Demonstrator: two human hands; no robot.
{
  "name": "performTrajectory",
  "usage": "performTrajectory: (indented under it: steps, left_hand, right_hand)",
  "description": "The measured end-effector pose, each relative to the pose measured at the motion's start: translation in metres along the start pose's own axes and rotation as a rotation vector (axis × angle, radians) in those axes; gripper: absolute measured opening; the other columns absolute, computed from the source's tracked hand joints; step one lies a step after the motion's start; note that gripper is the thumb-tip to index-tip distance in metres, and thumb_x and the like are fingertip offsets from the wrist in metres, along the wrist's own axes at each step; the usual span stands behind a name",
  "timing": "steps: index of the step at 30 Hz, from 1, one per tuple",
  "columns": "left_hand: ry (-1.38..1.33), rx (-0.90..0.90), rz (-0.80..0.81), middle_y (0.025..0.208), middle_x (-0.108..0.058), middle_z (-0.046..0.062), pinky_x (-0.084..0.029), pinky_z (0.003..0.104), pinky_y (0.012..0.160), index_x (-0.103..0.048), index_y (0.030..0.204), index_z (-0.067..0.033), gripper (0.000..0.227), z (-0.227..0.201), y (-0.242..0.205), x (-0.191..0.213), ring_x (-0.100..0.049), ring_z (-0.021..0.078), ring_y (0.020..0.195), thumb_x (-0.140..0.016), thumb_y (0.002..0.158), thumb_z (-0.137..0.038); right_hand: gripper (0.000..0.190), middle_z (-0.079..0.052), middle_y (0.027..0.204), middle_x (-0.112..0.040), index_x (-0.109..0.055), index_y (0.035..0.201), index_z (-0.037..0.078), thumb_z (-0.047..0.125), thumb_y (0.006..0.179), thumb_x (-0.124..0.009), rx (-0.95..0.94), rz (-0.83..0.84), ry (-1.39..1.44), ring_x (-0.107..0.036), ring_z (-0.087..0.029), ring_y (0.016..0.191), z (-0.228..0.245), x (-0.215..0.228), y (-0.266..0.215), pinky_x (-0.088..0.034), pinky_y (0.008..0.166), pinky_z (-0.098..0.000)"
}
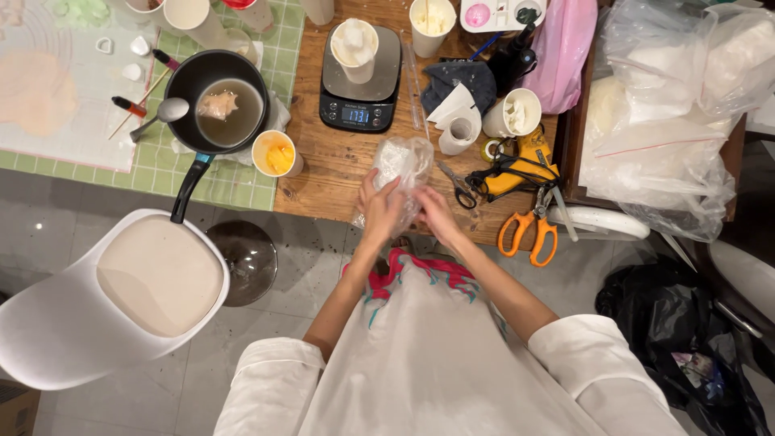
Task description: Cutting wax into small pieces and weighing them on a digital scale.
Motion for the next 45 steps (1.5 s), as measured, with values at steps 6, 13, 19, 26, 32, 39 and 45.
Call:
performTrajectory:
  steps: [6, 13, 19, 26, 32, 39, 45]
  left_hand:
    - [-0.505, 0.048, 0.357, 0.160, -0.030, 0.012, -0.032, 0.039, 0.119, -0.072, 0.126, -0.0122, 0.043, 0.043, 0.014, -0.006, -0.028, 0.0317, 0.152, -0.057, 0.088, -0.001]
    - [-0.470, 0.022, 0.638, 0.158, -0.023, 0.006, -0.052, 0.034, 0.095, -0.060, 0.135, -0.0178, 0.066, -0.044, 0.017, 0.038, -0.033, 0.0250, 0.146, -0.062, 0.076, 0.012]
    - [-0.311, -0.125, 0.431, 0.127, -0.045, 0.009, -0.052, 0.031, 0.092, -0.073, 0.125, -0.0120, 0.059, -0.048, 0.031, 0.030, -0.053, 0.0247, 0.118, -0.081, 0.070, 0.008]
    - [-0.021, -0.284, 0.547, 0.120, -0.046, 0.010, -0.050, 0.032, 0.094, -0.072, 0.130, -0.0098, 0.062, -0.151, 0.024, 0.036, -0.054, 0.0247, 0.111, -0.078, 0.071, 0.008]
    - [-0.801, -0.134, 0.738, 0.169, -0.041, 0.016, -0.054, 0.036, 0.114, -0.044, 0.163, -0.0148, 0.080, -0.165, 0.033, 0.029, -0.059, 0.0255, 0.138, -0.079, 0.091, -0.011]
    - [-0.319, -0.701, 0.297, 0.162, -0.024, 0.031, -0.035, 0.051, 0.115, -0.004, 0.163, -0.0015, 0.149, -0.233, 0.041, 0.010, -0.036, 0.0413, 0.144, -0.107, 0.058, -0.025]
    - [-0.881, -0.097, 0.455, 0.123, -0.070, 0.017, -0.055, 0.037, 0.099, -0.030, 0.159, -0.0016, 0.106, -0.212, 0.042, -0.058, -0.068, 0.0219, 0.112, -0.090, 0.072, -0.010]
  right_hand:
    - [0.043, -0.011, 0.139, -0.057, -0.047, 0.143, 0.006, 0.018, 0.103, -0.057, -0.196, 0.045, 0.312, -0.061, -0.023, 0.121, -0.013, 0.009, 0.002, -0.060, 0.088, -0.0446]
    - [0.063, -0.006, 0.152, -0.046, -0.031, 0.156, 0.019, 0.011, 0.099, -0.058, -0.134, 0.113, 0.166, -0.057, -0.019, 0.127, 0.042, 0.008, -0.016, -0.056, 0.095, -0.0401]
    - [0.092, -0.002, 0.160, -0.038, -0.016, 0.163, 0.021, -0.002, 0.090, -0.068, -0.044, 0.476, 0.304, -0.050, -0.014, 0.140, 0.115, -0.018, -0.043, -0.049, 0.112, -0.0359]
    - [0.064, -0.010, 0.129, -0.065, -0.043, 0.146, 0.005, 0.001, 0.089, -0.070, 0.094, 0.088, 0.079, -0.066, -0.018, 0.111, 0.094, 0.018, -0.021, -0.058, 0.091, -0.0339]
    - [0.037, -0.010, 0.117, -0.069, -0.057, 0.135, 0.005, 0.020, 0.103, -0.064, 0.059, -0.210, 0.753, -0.069, -0.024, 0.101, 0.107, 0.127, -0.001, -0.062, 0.083, -0.0382]
    - [0.040, -0.012, 0.121, -0.068, -0.053, 0.128, 0.008, 0.030, 0.094, -0.057, -0.118, -0.274, 0.862, -0.075, -0.027, 0.098, 0.191, 0.069, -0.062, -0.062, 0.078, -0.0420]
    - [0.037, -0.010, 0.125, -0.066, -0.051, 0.143, 0.009, 0.011, 0.106, -0.060, -0.014, -0.113, 0.545, -0.071, -0.019, 0.090, 0.094, 0.147, -0.054, -0.056, 0.064, -0.0296]
Point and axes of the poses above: each hand's wrist, its own y-axis towards the middle knuckle, its own x-axis out of the back of the hand, z = x × y, the point moved 5 cm from there along y, towards the middle knuckle
